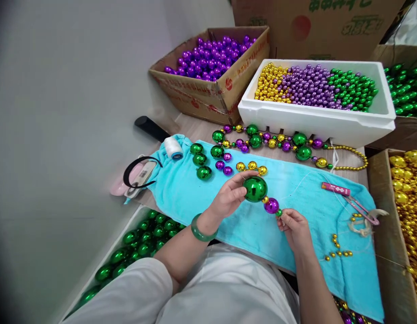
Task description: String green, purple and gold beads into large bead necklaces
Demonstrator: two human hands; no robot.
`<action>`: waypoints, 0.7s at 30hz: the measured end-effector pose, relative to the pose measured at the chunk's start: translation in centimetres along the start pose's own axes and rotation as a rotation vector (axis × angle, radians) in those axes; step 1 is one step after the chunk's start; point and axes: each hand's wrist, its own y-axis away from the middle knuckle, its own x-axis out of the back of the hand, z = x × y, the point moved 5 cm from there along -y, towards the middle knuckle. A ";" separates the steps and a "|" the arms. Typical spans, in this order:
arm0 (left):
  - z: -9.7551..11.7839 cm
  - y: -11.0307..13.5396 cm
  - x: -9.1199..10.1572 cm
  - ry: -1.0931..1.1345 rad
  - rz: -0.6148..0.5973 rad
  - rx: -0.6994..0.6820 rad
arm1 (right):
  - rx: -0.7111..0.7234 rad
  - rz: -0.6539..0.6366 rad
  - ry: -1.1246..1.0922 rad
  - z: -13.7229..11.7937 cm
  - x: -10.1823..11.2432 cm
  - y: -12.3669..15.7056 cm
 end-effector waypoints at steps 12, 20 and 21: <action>3.3 -1.3 1.3 -0.390 0.200 -0.236 | 0.238 0.105 0.459 -3.3 0.9 0.0; 5.8 -2.4 -2.1 -0.344 0.135 -0.241 | 0.644 0.101 0.697 -10.0 -4.3 1.5; 6.3 -2.6 -2.5 -0.342 0.125 -0.256 | 0.649 0.026 0.695 -10.2 -5.7 1.5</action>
